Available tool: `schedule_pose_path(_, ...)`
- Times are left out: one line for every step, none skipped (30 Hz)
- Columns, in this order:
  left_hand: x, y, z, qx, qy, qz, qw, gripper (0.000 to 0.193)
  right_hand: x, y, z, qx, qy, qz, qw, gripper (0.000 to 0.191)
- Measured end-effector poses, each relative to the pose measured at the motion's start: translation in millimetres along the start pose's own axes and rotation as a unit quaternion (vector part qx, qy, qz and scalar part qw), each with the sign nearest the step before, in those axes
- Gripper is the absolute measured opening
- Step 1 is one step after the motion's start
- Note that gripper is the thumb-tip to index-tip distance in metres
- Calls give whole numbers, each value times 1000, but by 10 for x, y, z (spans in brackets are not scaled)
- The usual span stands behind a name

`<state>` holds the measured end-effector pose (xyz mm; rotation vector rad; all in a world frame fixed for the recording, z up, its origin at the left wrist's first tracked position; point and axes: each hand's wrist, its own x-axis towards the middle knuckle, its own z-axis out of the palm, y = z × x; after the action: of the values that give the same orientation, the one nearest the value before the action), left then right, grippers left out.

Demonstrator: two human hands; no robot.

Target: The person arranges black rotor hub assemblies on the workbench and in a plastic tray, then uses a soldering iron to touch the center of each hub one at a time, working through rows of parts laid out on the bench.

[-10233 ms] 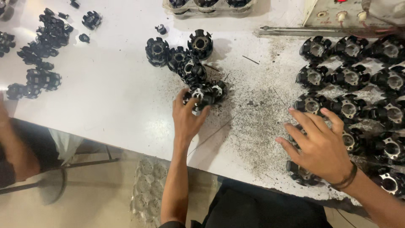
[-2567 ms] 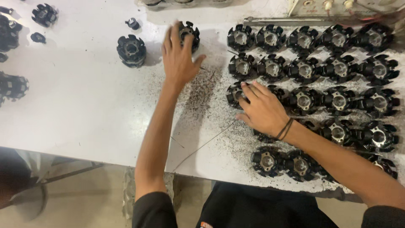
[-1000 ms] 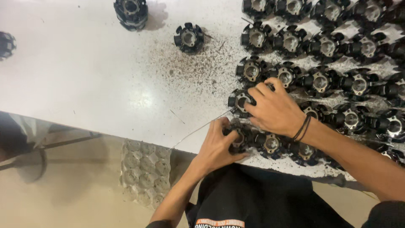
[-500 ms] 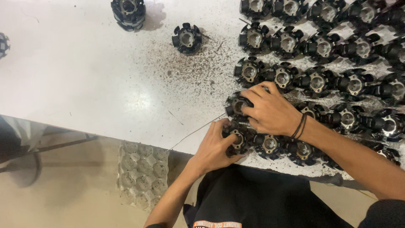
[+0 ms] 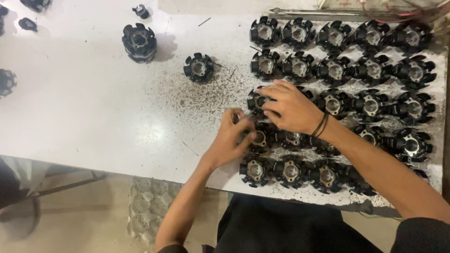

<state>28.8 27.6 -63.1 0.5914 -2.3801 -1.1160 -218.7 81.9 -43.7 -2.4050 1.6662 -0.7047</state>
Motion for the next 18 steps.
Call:
schedule_pose_path(130, -63, 3, 19, 15, 19, 1000, 22, 45, 59, 2, 8, 16, 5, 1000, 13)
schedule_pose_path(284, -132, 4, 38, 29, 40, 998, 24, 82, 116, -11, 15, 34, 10, 999, 14)
schedule_pose_path(408, -177, 3, 58, 46, 63, 995, 27, 135, 168, -18, -4, 51, 19, 999, 14)
schedule_pose_path(504, -206, -1, 52, 23, 54, 997, 26, 189, 220, -29, -23, 68, 28, 997, 15)
schedule_pose_path(602, -230, -10, 45, -1, 46, 998, 25, 210, 261, -45, -42, 85, 38, 995, 15)
schedule_pose_path(722, -249, -19, 40, -25, 45, 998, 24, 212, 303, -65, -18, 72, 39, 996, 17)
schedule_pose_path(822, -256, -46, 52, -28, 50, 997, 27, 183, 341, -94, 2, 66, 41, 997, 18)
schedule_pose_path(909, -255, -76, 65, -33, 57, 996, 30, 143, 376, -114, 22, 62, 44, 997, 19)
schedule_pose_path(1017, -250, -82, 75, -36, 59, 995, 33, 82, 443, -160, -13, 75, 58, 995, 24)
schedule_pose_path(1138, -246, -80, 103, -11, 72, 992, 37, -12, 500, -211, -42, 82, 72, 993, 28)
schedule_pose_path(1265, -244, -53, 128, 13, 78, 989, 42, -102, 534, -224, -65, 83, 87, 991, 33)
schedule_pose_path(1393, -246, -8, 153, 36, 83, 984, 47, -180, 567, -225, -95, 60, 118, 987, 42)
schedule_pose_path(1541, -257, 48, 206, 52, 97, 972, 57, -243, 608, -225, -127, 37, 147, 980, 51)
schedule_pose_path(1689, -270, 132, 257, 70, 111, 958, 67, -301, 645, -219, -160, 14, 176, 971, 60)
schedule_pose_path(1787, -290, 209, 306, 90, 125, 940, 77, -351, 672, -205, -154, 8, 174, 973, 64)
schedule_pose_path(1865, -305, 288, 326, 40, 99, 940, 81, -386, 696, -192, -150, 3, 170, 974, 68)
schedule_pose_path(1933, -315, 359, 345, -7, 72, 936, 85, -412, 727, -196, -146, -3, 165, 975, 72)
schedule_pose_path(1978, -321, 390, 364, -53, 43, 929, 89, -426, 762, -219, -154, -5, 172, 973, 71)
